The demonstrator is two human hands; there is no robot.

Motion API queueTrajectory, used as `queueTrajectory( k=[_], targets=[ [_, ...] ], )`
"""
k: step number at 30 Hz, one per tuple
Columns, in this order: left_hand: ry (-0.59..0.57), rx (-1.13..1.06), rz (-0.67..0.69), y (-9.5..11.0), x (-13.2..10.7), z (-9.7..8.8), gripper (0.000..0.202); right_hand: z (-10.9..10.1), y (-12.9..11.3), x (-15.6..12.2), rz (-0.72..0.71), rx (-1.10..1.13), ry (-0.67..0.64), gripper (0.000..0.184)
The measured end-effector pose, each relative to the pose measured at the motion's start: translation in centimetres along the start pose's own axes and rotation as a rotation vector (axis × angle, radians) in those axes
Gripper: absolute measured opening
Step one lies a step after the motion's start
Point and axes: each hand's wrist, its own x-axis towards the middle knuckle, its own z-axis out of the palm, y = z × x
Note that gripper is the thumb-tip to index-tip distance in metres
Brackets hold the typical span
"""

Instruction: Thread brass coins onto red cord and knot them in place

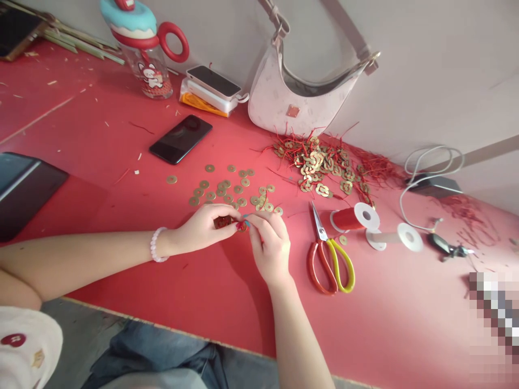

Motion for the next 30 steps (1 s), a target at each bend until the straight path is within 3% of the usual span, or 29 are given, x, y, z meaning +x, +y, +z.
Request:
queueTrajectory(
  k=[7,10,16,22,27,30],
  targets=[
    [-0.209,-0.029,0.104,0.2,-0.1,-0.3,0.013,-0.1,-0.3,0.0,0.241,0.006,0.059,0.013],
    [-0.232,-0.065,0.164,0.2,-0.2,-0.4,0.012,0.1,-0.2,-0.1,0.354,0.05,0.077,0.006],
    [-0.089,-0.126,0.127,0.1,-0.3,-0.5,0.011,0.5,-0.1,-0.2,0.371,0.103,-0.043,0.006],
    [0.031,-0.261,0.066,0.1,0.0,-0.4,0.012,0.9,-0.1,-0.2,0.22,0.112,-0.293,0.01],
    [0.142,-0.288,-0.076,-0.2,0.3,-0.3,0.016,0.8,-0.7,0.0,0.168,0.246,-0.481,0.025],
    [0.193,-0.259,-0.167,-0.3,0.3,-0.4,0.019,0.6,-1.1,-0.1,0.159,0.259,-0.501,0.031]
  ],
)
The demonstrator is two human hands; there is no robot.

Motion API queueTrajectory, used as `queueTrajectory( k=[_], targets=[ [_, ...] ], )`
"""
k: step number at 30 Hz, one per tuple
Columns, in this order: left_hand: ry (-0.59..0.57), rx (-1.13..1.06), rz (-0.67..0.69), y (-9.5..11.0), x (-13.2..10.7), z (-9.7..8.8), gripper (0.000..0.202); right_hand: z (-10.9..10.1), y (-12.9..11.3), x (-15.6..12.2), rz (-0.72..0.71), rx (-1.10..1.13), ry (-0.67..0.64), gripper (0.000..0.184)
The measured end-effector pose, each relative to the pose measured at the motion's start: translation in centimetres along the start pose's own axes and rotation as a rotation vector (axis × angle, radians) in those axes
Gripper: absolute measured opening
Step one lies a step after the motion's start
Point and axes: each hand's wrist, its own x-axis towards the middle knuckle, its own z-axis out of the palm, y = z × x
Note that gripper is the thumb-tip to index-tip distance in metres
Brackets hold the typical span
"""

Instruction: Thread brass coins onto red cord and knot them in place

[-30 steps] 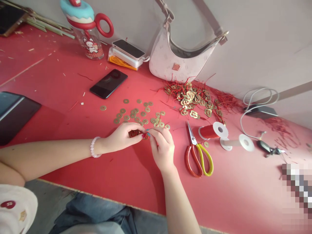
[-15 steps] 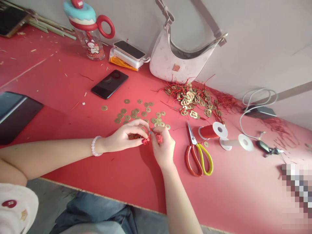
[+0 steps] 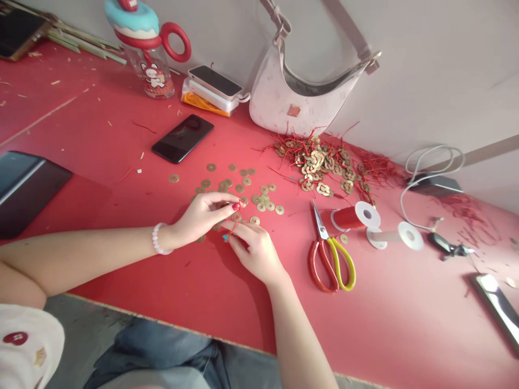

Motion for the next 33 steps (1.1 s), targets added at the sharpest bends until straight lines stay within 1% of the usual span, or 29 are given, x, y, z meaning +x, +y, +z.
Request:
queueTrajectory(
  k=[4,7,9,12,14,15,17,19,20,23,26,29,33],
  targets=[
    [0.011,-0.045,-0.084,-0.2,0.3,-0.2,0.025,0.2,-0.2,-0.3,0.003,-0.014,0.039,0.039],
    [0.068,-0.091,-0.094,-0.5,0.6,-0.3,0.026,0.1,-0.3,-0.5,0.045,0.043,0.092,0.045],
    [0.101,-0.102,-0.091,-0.5,0.7,-0.3,0.025,-0.1,-0.5,-0.6,0.092,0.142,0.164,0.054],
    [0.112,-0.117,-0.103,-0.5,0.8,-0.3,0.023,-0.5,-0.7,-0.5,0.141,0.334,0.351,0.066],
    [0.11,-0.121,-0.113,-0.4,0.8,-0.3,0.023,-0.7,-0.7,-0.4,0.188,0.404,0.47,0.062],
    [0.112,-0.121,-0.114,-0.4,0.8,-0.3,0.024,-0.8,-0.6,-0.4,0.214,0.427,0.505,0.055],
    [0.118,-0.116,-0.107,-0.5,0.8,-0.3,0.025,-0.9,-0.3,-0.3,0.24,0.489,0.546,0.032],
    [0.129,-0.106,-0.101,-0.6,0.8,-0.3,0.025,-1.1,0.1,-0.3,0.229,0.579,0.557,0.012],
    [0.131,-0.102,-0.099,-0.6,0.8,-0.4,0.025,-1.3,0.3,-0.3,0.217,0.622,0.55,0.011],
    [0.108,-0.097,-0.102,-0.7,0.7,-0.4,0.026,-1.8,0.7,-0.4,0.191,0.711,0.483,0.017],
    [0.097,-0.097,-0.118,-0.6,0.6,-0.3,0.028,-2.3,0.9,-0.4,0.112,0.788,0.425,0.02],
    [0.102,-0.095,-0.137,-0.4,0.5,-0.3,0.028,-2.4,1.1,-0.5,0.057,0.826,0.444,0.022],
    [0.113,-0.098,-0.148,-0.3,0.6,-0.3,0.028,-2.3,1.3,-0.3,0.117,0.708,0.497,0.035]
  ],
)
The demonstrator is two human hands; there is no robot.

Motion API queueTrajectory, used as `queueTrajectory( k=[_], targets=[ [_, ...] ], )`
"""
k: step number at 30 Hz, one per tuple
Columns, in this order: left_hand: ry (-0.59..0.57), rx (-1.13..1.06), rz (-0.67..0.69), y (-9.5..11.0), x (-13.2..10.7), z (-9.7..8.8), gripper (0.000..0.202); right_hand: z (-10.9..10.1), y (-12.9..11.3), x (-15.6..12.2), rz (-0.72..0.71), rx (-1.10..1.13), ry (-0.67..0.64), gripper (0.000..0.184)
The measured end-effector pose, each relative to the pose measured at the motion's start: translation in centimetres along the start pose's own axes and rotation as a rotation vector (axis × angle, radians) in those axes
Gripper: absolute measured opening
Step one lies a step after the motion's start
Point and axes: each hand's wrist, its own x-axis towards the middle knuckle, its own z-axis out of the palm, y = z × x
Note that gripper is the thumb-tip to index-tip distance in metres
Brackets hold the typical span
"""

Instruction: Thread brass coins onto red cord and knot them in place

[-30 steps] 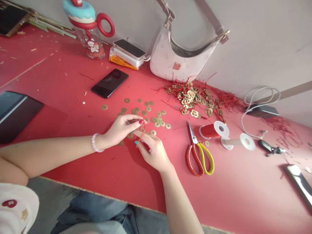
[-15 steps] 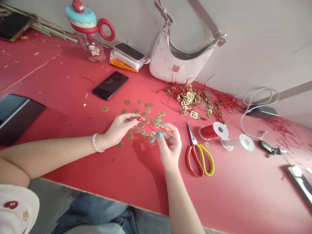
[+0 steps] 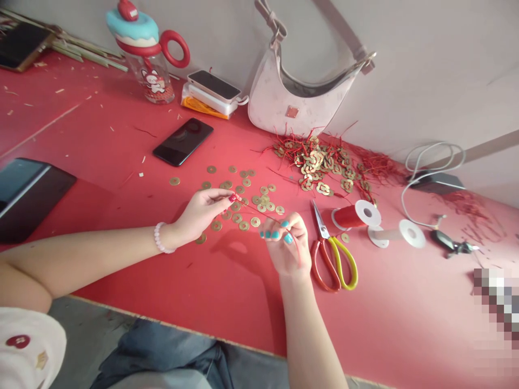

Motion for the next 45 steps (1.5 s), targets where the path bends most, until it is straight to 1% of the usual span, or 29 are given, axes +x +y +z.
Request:
queueTrajectory(
  k=[3,7,9,12,14,17,20,24,29,32,38,42,45],
  targets=[
    [0.011,0.009,0.022,0.0,0.0,0.1,0.025,0.0,0.0,0.1,0.007,-0.029,-0.002,0.04],
    [0.003,0.045,0.07,-0.3,0.0,0.1,0.023,0.2,0.1,-0.3,0.05,0.053,-0.057,0.032],
    [-0.005,0.064,0.081,-0.4,-0.1,0.1,0.024,0.7,0.0,-0.6,0.101,0.027,-0.121,0.027],
    [-0.029,0.09,0.113,-0.1,-0.2,0.2,0.022,1.6,-0.2,-0.8,0.183,-0.131,-0.257,0.023],
    [-0.055,0.102,0.137,0.2,-0.3,0.3,0.02,2.2,-0.3,-0.8,0.199,-0.246,-0.33,0.022],
    [-0.081,0.117,0.151,0.6,-0.5,0.4,0.016,2.7,-0.3,-0.8,0.219,-0.391,-0.367,0.024],
    [-0.083,0.146,0.159,0.7,-0.6,0.5,0.014,2.7,-0.3,-0.7,0.247,-0.491,-0.355,0.025],
    [-0.092,0.174,0.204,0.4,-0.6,0.5,0.014,2.6,-0.3,-0.8,0.223,-0.529,-0.354,0.025],
    [-0.099,0.195,0.234,0.1,-0.4,0.4,0.016,2.7,-0.2,-0.9,0.123,-0.538,-0.422,0.022],
    [-0.097,0.194,0.239,0.0,-0.4,0.4,0.014,2.7,-0.2,-0.9,0.099,-0.553,-0.393,0.021],
    [-0.107,0.186,0.229,0.1,-0.5,0.5,0.014,2.7,-0.1,-0.8,0.106,-0.548,-0.311,0.025],
    [-0.119,0.174,0.239,0.0,-0.5,0.5,0.014,2.7,0.2,-0.7,0.093,-0.542,-0.176,0.018],
    [-0.139,0.172,0.265,-0.1,-0.5,0.4,0.014,2.6,0.5,-0.7,0.114,-0.515,-0.088,0.013]
  ],
)
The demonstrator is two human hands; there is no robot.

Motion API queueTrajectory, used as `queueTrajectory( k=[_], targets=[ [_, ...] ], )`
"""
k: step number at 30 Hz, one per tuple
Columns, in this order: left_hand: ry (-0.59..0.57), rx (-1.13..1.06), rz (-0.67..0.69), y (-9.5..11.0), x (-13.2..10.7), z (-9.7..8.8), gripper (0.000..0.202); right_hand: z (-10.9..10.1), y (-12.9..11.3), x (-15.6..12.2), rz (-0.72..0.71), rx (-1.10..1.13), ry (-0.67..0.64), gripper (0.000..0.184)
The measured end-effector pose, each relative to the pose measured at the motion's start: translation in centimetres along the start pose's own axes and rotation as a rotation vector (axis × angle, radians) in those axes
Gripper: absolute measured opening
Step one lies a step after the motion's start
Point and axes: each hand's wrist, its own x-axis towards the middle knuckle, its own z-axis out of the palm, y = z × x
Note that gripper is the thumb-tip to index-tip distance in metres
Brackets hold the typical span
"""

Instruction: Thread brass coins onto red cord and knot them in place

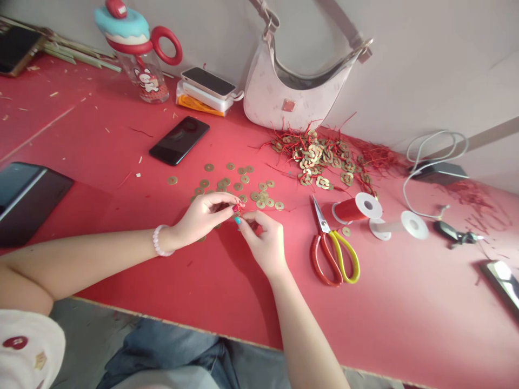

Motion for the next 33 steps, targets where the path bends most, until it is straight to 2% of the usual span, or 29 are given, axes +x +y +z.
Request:
queueTrajectory(
  k=[6,11,15,18,27,30,33],
  targets=[
    [-0.002,0.056,0.049,0.0,0.0,0.0,0.013,0.2,0.2,0.0,0.054,0.188,0.047,0.013],
    [-0.026,0.071,0.069,0.0,-0.1,0.1,0.012,0.2,0.3,0.0,0.022,0.218,0.018,0.032],
    [-0.062,0.12,0.071,0.1,-0.1,0.0,0.014,0.0,0.4,-0.1,0.0,0.222,0.001,0.021],
    [-0.088,0.146,0.066,0.3,-0.1,0.0,0.015,-0.2,0.2,0.0,0.024,0.296,0.04,0.012],
    [-0.208,0.152,0.081,0.6,-0.3,0.1,0.014,-1.0,0.7,0.9,0.079,0.688,0.237,0.008],
    [-0.245,0.147,0.08,0.5,-0.4,0.0,0.014,-1.2,0.7,1.0,0.071,0.741,0.274,0.009],
    [-0.308,0.146,0.092,0.5,-0.6,0.0,0.015,-1.1,0.8,1.0,0.048,0.702,0.288,0.011]
  ],
)
